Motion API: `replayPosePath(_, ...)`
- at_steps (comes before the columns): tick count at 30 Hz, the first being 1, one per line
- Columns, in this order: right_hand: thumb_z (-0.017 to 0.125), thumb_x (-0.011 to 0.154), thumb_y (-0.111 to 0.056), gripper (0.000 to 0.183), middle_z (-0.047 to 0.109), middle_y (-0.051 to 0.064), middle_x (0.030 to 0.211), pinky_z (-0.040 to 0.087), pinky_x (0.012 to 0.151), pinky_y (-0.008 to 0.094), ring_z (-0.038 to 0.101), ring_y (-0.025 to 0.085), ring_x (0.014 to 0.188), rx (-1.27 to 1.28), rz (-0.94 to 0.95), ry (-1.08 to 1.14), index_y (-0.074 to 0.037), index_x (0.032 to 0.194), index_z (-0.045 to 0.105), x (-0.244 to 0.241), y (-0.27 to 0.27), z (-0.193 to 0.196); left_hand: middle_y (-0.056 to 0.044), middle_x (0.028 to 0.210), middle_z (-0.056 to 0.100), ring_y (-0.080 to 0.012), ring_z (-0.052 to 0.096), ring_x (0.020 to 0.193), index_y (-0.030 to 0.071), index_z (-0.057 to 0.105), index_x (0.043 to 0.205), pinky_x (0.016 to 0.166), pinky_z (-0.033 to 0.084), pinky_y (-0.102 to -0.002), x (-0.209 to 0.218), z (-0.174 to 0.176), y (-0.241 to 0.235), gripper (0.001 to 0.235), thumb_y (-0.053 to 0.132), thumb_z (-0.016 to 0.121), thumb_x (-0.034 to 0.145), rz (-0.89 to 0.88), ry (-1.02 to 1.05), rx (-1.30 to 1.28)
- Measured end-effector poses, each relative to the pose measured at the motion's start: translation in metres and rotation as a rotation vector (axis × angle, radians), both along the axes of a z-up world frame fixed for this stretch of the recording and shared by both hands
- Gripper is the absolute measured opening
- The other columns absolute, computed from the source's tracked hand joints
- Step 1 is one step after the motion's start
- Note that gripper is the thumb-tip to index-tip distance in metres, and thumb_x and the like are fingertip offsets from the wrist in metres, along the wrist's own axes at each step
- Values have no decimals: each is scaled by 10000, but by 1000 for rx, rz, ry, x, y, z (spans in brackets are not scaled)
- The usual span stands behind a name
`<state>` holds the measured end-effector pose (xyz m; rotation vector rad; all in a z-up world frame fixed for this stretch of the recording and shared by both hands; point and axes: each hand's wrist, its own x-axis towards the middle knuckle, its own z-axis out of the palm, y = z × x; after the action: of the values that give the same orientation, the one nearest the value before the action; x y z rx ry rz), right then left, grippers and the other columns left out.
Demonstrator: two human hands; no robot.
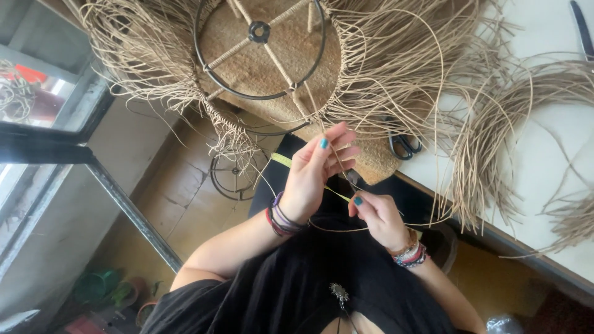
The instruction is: The person sits on the floor and weaves natural fiber strands through a circular metal frame. They repeatedly pull strands through the frame and secure them by hand, gradually building up a woven pattern around the structure.
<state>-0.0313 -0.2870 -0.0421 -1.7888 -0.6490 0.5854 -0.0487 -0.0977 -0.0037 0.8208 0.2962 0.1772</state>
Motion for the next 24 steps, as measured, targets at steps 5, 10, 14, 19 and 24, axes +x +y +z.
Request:
replayPosePath(5,450,1056,-202,425,438,-25,408,404,413,203,417,73,411,26,77,-3,-76,729,691,1,17,16,-172,892,740,-263,765,908,-37,644,1247,797,640,-392,4,-13,0,363,218,423,1113,48,-52,97)
replayPosePath(10,472,1052,-213,373,460,-8,465,424,409,227,443,77,420,30,36,80,-48,811,704,4,0,-6,-59,690,585,-235,738,683,-21,651,1083,625,636,-336,17,-24,16,341,207,398,1114,186,-74,58)
replayPosePath(14,397,1091,-136,335,364,-47,515,398,397,166,386,15,424,167,-74,312,86,1003,631,11,-19,-25,60,664,363,-36,357,447,54,641,1170,377,330,-176,25,-25,49,334,232,361,1132,331,-129,50)
replayPosePath(19,489,1037,-69,265,411,-17,580,465,399,207,482,29,446,97,-23,240,97,1010,694,16,-4,5,92,613,344,-29,295,405,85,630,1198,343,281,-167,27,-21,66,346,239,325,1139,372,-151,24)
replayPosePath(24,636,956,-73,147,735,112,888,612,648,380,739,284,777,-223,281,-149,-15,947,771,16,-2,-11,125,640,276,-15,322,432,116,560,1075,395,302,-149,29,-26,68,291,258,313,1136,378,-170,-148)
